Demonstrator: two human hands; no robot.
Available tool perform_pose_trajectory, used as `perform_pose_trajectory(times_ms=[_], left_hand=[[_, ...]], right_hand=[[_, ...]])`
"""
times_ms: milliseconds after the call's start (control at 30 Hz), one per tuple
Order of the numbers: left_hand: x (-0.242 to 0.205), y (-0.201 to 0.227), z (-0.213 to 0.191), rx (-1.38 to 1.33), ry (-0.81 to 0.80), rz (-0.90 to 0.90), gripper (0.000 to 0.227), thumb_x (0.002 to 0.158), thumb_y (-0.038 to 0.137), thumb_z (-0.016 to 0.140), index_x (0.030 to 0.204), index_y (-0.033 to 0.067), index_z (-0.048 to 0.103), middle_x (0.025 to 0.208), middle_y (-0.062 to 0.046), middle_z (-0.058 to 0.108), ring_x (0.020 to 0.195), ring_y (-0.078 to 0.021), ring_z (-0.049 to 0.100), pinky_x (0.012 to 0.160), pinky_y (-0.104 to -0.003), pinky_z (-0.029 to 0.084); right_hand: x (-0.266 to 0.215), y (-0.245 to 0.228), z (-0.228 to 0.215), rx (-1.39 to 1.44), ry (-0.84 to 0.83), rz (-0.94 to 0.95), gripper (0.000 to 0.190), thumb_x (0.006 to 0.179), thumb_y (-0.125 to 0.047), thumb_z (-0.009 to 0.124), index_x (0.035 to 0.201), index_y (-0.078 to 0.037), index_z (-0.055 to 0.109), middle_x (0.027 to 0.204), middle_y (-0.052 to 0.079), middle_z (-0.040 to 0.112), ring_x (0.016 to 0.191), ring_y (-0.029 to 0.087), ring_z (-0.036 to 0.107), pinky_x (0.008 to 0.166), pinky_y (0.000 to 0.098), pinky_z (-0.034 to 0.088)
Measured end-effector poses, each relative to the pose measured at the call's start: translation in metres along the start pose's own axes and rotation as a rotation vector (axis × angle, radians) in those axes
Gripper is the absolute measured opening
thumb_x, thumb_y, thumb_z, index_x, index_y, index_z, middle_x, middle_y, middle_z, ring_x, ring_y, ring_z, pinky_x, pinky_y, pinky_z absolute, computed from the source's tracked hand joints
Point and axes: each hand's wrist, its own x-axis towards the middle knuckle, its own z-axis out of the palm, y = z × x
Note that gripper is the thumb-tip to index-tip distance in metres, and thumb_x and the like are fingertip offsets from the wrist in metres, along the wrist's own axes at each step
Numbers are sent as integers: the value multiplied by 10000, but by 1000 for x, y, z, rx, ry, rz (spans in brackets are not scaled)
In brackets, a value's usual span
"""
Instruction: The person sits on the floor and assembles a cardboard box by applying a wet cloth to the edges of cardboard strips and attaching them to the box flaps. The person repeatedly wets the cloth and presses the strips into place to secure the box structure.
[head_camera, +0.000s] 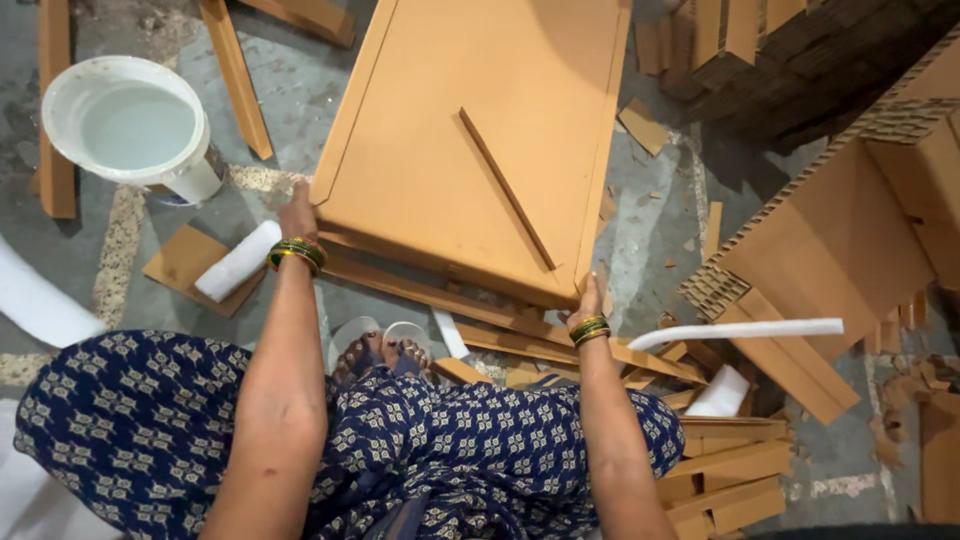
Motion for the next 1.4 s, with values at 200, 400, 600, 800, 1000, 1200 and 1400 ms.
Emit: perform_pose_trajectory(times_ms=[200, 400, 600, 800, 1000, 1200, 1400], left_hand=[[-43, 19, 11, 563, 209, 418, 434, 1139, 315, 407, 1392, 29, 613, 1352, -215, 657, 1246, -451, 587, 1099, -557, 400], [-64, 53, 2, 658, 271, 675, 569, 1085, 424, 559, 1456, -7, 572, 1499, -236, 536, 1450, -459, 359, 1179, -609, 185], [-61, 48, 7, 744, 249, 707, 539, 1100, 388, 553, 1511, 39, 576, 1580, -172, 521, 1531, -449, 308, 1237, -642, 117], [-56, 44, 10, 758, 250, 682, 513, 1112, 367, 556, 1512, 46, 573, 1592, -179, 504, 1547, -434, 290, 1256, -657, 108], [-66, 55, 11, 848, 212, 614, 690, 989, 470, 587, 1523, 47, 479, 1610, -252, 359, 1506, -493, 246, 1174, -661, 134], [-112, 51, 64, 1042, 156, 1003, 960, 964, 714, 457, 1617, 18, 347, 1675, -239, 294, 1533, -433, 266, 1220, -628, 227], [-121, 55, 68, 1030, 95, 953, 869, 919, 684, 518, 1586, 133, 428, 1649, -202, 331, 1501, -483, 273, 1176, -654, 224]], right_hand=[[11, 15, 8, -398, 288, -704, 567, 1072, -517, 403, 1308, -45, 613, 1250, 170, 692, 1136, 313, 657, 1009, 427, 499], [5, 33, 11, -807, 538, -1091, 510, 1051, -398, 477, 1329, 18, 579, 1269, 291, 634, 1127, 465, 609, 936, 522, 480], [-13, 24, 25, -840, 552, -889, 526, 1006, -428, 505, 1388, -70, 562, 1296, 230, 665, 1105, 442, 654, 909, 526, 516], [-14, 21, 30, -866, 561, -816, 539, 1002, -440, 493, 1419, -103, 545, 1294, 217, 670, 1088, 441, 655, 892, 531, 509], [-9, 26, 22, -1017, 642, -988, 688, 1020, -492, 506, 1496, 1, 446, 1484, 284, 493, 1322, 465, 485, 1072, 582, 367], [-44, 34, 81, -1101, 256, -1599, 818, 993, -560, 462, 1567, 9, 332, 1623, 236, 335, 1507, 396, 312, 1234, 544, 238], [-84, 48, 112, -1698, -12, -1384, 910, 927, -625, 537, 1573, -23, 316, 1649, 187, 292, 1542, 343, 213, 1235, 504, 148]])
